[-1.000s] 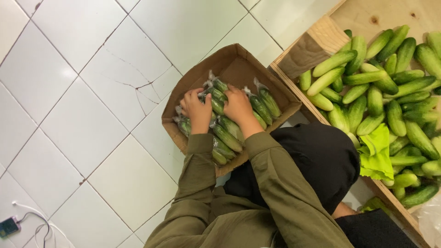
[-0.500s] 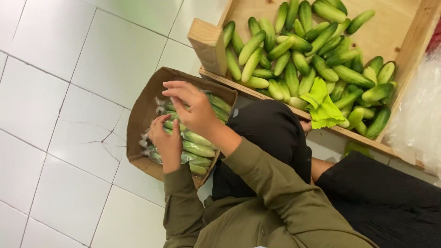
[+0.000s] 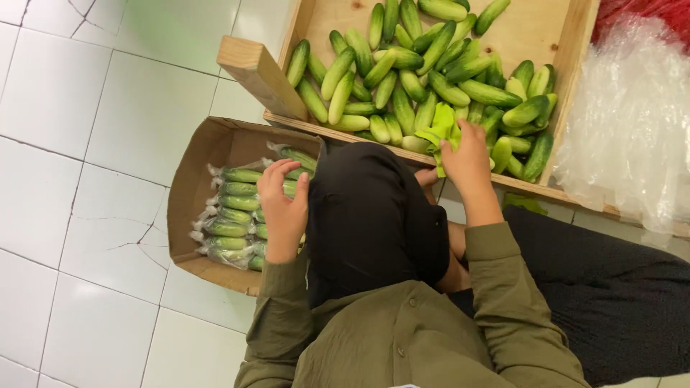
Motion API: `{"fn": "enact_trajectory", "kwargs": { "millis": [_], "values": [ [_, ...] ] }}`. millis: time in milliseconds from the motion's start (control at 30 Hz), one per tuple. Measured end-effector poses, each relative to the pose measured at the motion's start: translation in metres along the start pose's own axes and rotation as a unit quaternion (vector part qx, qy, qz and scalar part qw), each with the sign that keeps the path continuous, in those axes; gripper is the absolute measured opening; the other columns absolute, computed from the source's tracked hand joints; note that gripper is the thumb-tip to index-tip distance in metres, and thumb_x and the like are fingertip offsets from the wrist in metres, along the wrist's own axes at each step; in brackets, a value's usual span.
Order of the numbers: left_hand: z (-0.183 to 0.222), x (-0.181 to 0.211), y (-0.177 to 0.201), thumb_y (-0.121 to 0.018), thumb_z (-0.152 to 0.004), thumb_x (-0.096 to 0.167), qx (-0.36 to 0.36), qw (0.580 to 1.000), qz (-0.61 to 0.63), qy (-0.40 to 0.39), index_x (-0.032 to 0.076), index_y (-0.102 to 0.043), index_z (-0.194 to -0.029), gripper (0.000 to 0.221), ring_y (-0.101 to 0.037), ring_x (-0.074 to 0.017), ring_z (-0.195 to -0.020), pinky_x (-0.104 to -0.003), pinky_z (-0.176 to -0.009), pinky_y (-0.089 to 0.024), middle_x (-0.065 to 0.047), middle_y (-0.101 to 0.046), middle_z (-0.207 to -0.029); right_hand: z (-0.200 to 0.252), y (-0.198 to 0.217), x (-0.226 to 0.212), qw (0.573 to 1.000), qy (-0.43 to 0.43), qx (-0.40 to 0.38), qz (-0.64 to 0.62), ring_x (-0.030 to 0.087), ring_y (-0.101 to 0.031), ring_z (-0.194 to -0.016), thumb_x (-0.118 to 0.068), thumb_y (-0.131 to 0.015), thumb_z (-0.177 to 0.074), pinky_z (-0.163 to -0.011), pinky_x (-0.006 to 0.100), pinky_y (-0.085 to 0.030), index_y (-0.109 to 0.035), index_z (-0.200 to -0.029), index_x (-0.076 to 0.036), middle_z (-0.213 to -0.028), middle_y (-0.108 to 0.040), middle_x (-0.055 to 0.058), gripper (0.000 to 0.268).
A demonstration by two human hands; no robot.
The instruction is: Bagging individual cucumbers into plastic sleeves and tying the ends for packaging.
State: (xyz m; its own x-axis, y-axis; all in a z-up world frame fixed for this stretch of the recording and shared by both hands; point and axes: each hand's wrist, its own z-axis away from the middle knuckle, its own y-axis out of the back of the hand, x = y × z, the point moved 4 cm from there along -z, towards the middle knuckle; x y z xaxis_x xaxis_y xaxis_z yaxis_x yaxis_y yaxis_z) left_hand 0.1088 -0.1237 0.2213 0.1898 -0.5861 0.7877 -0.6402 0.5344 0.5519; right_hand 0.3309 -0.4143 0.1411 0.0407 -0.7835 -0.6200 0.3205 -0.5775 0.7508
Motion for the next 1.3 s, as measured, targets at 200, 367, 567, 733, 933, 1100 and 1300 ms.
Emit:
{"fn": "enact_trajectory", "kwargs": {
  "millis": [200,367,567,733,933,1100,1300],
  "values": [
    [-0.009,0.055,-0.035,-0.072,-0.098,0.017,-0.040,0.997,0.034,-0.054,0.011,-0.070,-0.111,0.014,-0.061,-0.0329,-0.108,-0.043,-0.096,-0.046,-0.008,-0.066,-0.116,0.012,0.000,0.035,0.999,0.010,-0.033,-0.024,0.055,-0.052,-0.131,-0.018,-0.073,-0.096,-0.105,0.061,-0.048,-0.047,-0.150,0.006,-0.142,-0.046,0.035,0.065],
    [-0.005,0.087,-0.065,-0.074,-0.095,0.023,-0.015,0.994,-0.049,-0.093,0.019,-0.071,-0.108,0.014,-0.062,-0.0266,-0.110,-0.041,-0.093,-0.045,0.000,-0.067,-0.114,0.020,-0.007,0.035,0.999,0.048,0.021,0.004,0.053,-0.061,-0.117,-0.015,-0.075,-0.093,-0.095,0.058,-0.054,-0.051,-0.145,0.010,-0.128,-0.052,0.030,0.062],
    [-0.035,0.086,-0.127,-0.073,-0.092,0.035,-0.079,0.981,-0.153,-0.092,0.024,-0.070,-0.104,0.017,-0.063,-0.0276,-0.104,-0.047,-0.088,-0.048,0.001,-0.068,-0.104,0.009,-0.032,0.072,0.995,0.077,0.068,-0.001,0.041,-0.068,-0.103,-0.015,-0.070,-0.100,-0.084,0.047,-0.057,-0.071,-0.124,0.001,-0.110,-0.059,0.018,0.030],
    [-0.091,0.078,-0.229,-0.070,-0.092,0.033,-0.180,0.975,-0.120,-0.055,0.021,-0.071,-0.103,0.016,-0.066,-0.0287,-0.100,-0.050,-0.081,-0.055,0.001,-0.069,-0.099,0.004,-0.031,0.092,0.989,0.074,0.096,-0.086,0.037,-0.068,-0.099,-0.013,-0.071,-0.099,-0.082,0.042,-0.056,-0.076,-0.108,-0.005,-0.104,-0.059,0.012,0.014],
    [-0.087,-0.024,-0.365,-0.062,-0.089,0.021,-0.372,0.918,-0.137,0.012,0.006,-0.075,-0.091,0.019,-0.074,-0.0375,-0.084,-0.053,-0.072,-0.060,-0.014,-0.074,-0.082,-0.003,-0.025,0.109,0.990,0.077,-0.001,-0.117,0.049,-0.062,-0.110,-0.008,-0.054,-0.106,-0.098,0.053,-0.050,-0.067,-0.114,0.005,-0.111,-0.058,0.023,0.020],
    [-0.078,-0.050,-0.397,-0.071,-0.085,0.020,-0.416,0.893,-0.161,0.060,-0.005,-0.066,-0.104,0.032,-0.073,-0.0464,-0.088,-0.059,-0.066,-0.061,-0.027,-0.070,-0.093,0.004,-0.018,0.104,0.988,0.084,-0.054,-0.117,0.050,-0.061,-0.112,-0.011,-0.056,-0.104,-0.099,0.056,-0.048,-0.066,-0.114,0.000,-0.110,-0.062,0.025,0.018],
    [-0.072,-0.045,-0.396,-0.080,-0.083,0.018,-0.426,0.888,-0.168,0.037,-0.012,-0.066,-0.102,0.039,-0.073,-0.0461,-0.093,-0.055,-0.075,-0.063,-0.033,-0.069,-0.100,-0.004,-0.023,0.114,0.988,0.069,-0.067,-0.122,0.048,-0.063,-0.112,-0.013,-0.058,-0.102,-0.100,0.054,-0.048,-0.068,-0.114,-0.004,-0.110,-0.065,0.023,0.018]
  ]
}}
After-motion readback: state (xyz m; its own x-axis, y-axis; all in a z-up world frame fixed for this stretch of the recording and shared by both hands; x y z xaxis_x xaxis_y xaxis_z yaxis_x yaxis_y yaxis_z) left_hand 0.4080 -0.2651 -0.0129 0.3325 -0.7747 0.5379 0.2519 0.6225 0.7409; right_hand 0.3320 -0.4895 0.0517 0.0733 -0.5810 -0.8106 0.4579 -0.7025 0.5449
